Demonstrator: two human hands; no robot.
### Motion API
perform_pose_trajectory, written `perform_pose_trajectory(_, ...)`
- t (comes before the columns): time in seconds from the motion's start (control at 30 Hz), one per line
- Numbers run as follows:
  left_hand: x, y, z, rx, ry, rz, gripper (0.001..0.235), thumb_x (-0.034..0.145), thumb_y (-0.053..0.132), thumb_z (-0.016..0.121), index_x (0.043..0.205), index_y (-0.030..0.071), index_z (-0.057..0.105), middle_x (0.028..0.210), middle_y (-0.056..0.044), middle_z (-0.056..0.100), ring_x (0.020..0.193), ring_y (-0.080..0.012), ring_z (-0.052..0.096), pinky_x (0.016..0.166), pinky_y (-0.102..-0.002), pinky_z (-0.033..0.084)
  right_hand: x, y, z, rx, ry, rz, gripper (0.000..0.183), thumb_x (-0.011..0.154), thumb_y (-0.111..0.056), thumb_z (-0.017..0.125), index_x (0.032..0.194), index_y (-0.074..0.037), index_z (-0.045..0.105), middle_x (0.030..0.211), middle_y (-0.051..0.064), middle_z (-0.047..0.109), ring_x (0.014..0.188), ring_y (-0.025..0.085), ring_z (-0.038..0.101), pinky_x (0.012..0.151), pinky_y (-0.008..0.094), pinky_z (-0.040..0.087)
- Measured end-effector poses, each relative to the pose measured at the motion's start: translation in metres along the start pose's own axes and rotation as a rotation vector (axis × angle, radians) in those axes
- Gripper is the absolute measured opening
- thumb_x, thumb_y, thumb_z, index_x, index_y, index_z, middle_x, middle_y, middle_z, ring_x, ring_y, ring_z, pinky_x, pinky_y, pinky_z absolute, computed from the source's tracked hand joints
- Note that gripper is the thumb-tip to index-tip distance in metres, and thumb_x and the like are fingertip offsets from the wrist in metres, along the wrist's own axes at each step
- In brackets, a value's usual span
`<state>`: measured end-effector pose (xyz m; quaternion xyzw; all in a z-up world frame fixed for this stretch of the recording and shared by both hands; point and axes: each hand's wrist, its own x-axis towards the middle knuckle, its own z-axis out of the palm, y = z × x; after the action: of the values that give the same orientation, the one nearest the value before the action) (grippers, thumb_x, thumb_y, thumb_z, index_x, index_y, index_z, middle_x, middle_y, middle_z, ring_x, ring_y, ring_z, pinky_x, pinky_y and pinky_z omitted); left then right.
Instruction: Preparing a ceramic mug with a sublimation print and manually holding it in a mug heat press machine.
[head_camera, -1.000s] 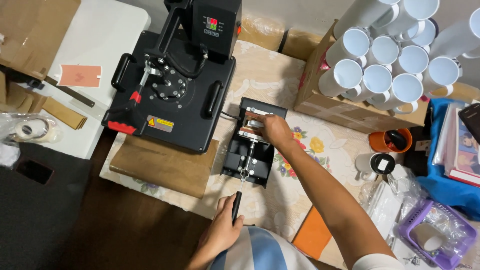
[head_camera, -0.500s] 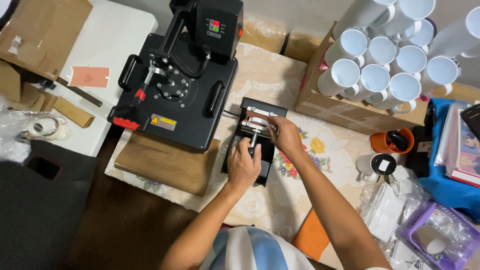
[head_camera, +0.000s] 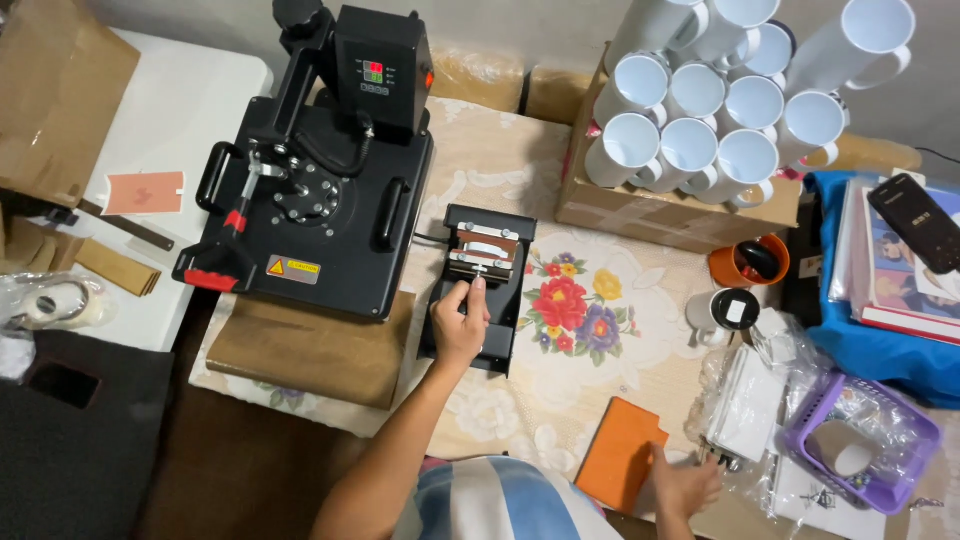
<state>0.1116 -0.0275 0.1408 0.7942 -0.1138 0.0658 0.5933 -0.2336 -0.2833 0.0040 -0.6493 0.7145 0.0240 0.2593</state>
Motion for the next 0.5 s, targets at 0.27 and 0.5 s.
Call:
perform_pose_trajectory(0.27,0.039,-0.025,-0.018,-0.117,-0.17,0.0,0.037,0.115,0.037,0.062,0.088,0.012,0.066,0.071,-0.001,0.071,0.063,-0.0152,0.073,0.059,-0.027,0.055,0.027,0.03,0.032,-0.071,-0.255,0.046,0.103,0.081,-0.058,0.098,0.161,-0.007,0.057,0.131,0.011,0.077,0.131,0.037,0.073,0.118,0.053,0.049)
perform_pose_trajectory(0.5,0.232,-0.095,-0.039,0.46,-0.088,-0.014,0.094,0.102,0.054,0.075,0.176,0.01,0.039,0.093,0.003,0.072,0.106,-0.0332,0.072,0.1,-0.051,0.053,0.009,0.024,0.059,0.03,-0.244,0.095,0.043,0.1,-0.037,0.088,0.084,-0.011,0.057,0.082,0.009,0.065,0.078,0.032,0.063,0.079,0.043,0.047)
